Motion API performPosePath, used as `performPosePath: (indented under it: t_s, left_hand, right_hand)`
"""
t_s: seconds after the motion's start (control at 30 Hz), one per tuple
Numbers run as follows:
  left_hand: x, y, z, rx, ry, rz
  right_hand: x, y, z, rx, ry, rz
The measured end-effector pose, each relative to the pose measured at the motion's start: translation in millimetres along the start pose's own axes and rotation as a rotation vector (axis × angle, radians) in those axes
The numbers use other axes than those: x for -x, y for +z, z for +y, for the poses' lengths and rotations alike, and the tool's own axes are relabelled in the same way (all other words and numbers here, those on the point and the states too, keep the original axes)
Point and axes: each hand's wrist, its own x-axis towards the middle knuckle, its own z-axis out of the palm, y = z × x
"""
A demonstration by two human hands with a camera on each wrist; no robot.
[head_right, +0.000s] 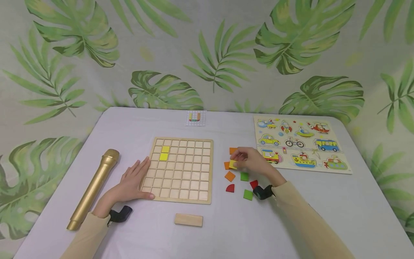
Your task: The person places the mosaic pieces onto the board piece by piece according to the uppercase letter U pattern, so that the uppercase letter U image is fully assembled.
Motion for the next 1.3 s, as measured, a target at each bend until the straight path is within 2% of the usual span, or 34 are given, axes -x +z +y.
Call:
performPosePath:
  t_s: [0.23,0.9,1.3]
  left_hand:
    - [-0.4,-0.2,-0.9,0.0,0.01,0.007]
    - [-3.7,-1.5,-1.8,-0.015,-0.001,-0.01]
    - [-2.2,-4.5,-0.3,-0.018,-0.007,-0.011]
  right_hand:
    - [-14.2,9.2,-11.2,-0.087,-0.038,-0.046]
    - [-72.1,55.9,-58.0,-0.159,-0.106,-0.133]
    - [-106.5,91.3,-76.6,-0.143,-0.148,-0.185]
